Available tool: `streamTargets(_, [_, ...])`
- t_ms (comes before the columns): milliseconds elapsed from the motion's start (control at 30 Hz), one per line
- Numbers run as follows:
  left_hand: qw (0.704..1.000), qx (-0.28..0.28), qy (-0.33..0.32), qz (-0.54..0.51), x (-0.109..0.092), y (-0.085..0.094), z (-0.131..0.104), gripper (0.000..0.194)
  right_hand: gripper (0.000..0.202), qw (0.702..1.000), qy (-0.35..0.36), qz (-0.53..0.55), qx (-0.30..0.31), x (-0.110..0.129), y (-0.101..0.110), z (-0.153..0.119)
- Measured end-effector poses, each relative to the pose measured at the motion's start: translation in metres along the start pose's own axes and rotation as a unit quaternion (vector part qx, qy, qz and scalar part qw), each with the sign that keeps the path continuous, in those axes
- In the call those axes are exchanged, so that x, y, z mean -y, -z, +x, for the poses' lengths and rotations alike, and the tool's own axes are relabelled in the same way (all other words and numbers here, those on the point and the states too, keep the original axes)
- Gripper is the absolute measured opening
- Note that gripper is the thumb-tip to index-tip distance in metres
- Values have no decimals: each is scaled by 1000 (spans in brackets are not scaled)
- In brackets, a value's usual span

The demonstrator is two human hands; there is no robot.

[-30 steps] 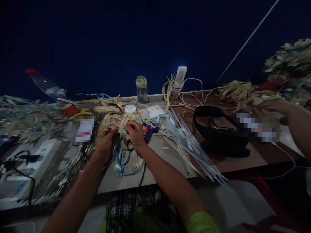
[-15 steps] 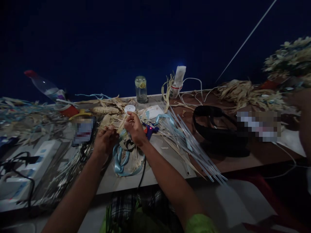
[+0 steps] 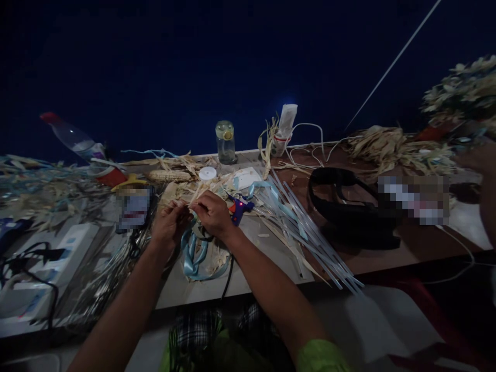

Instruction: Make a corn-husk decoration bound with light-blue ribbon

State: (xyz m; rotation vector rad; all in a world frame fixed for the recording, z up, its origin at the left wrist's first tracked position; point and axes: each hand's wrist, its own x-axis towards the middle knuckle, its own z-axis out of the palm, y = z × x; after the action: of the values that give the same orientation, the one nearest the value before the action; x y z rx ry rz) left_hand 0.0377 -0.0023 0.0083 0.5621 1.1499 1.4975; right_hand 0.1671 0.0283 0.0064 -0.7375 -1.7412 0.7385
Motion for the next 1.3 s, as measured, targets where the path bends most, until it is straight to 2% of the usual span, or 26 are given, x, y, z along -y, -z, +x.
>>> streamTargets(167, [999, 4, -41, 16, 4, 2, 1, 25, 35, 995, -81, 58, -2, 2, -5, -2])
streamTargets(367, [998, -12, -66, 17, 3, 2, 0, 26, 46, 958, -230, 171, 24, -4, -13, -3])
streamTargets(467, [997, -7, -71, 10, 1, 0, -1, 25, 51, 941, -261, 204, 62, -8, -16, -3])
streamTargets(633, [996, 37, -78, -6, -3, -2, -3, 24, 54, 922, -299, 223, 107, -8, -18, -5])
streamTargets(767, [995, 32, -91, -7, -1, -1, 0, 24, 51, 928, -290, 199, 122, -5, -18, -5])
streamTargets(867, [994, 24, -105, 34, 2, 1, 3, 25, 48, 942, -268, 162, 120, -3, -16, -3])
streamTargets(967, [991, 27, -99, 88, 4, 2, 4, 35, 47, 951, -255, 140, 108, -3, -13, -1])
streamTargets(1067, [987, 46, -91, 123, 4, 2, 4, 39, 46, 956, -250, 116, 98, -7, -10, 1])
streamTargets(1300, [971, 97, -107, 190, 5, 3, 3, 30, 45, 952, -265, 121, 97, -13, -4, 3])
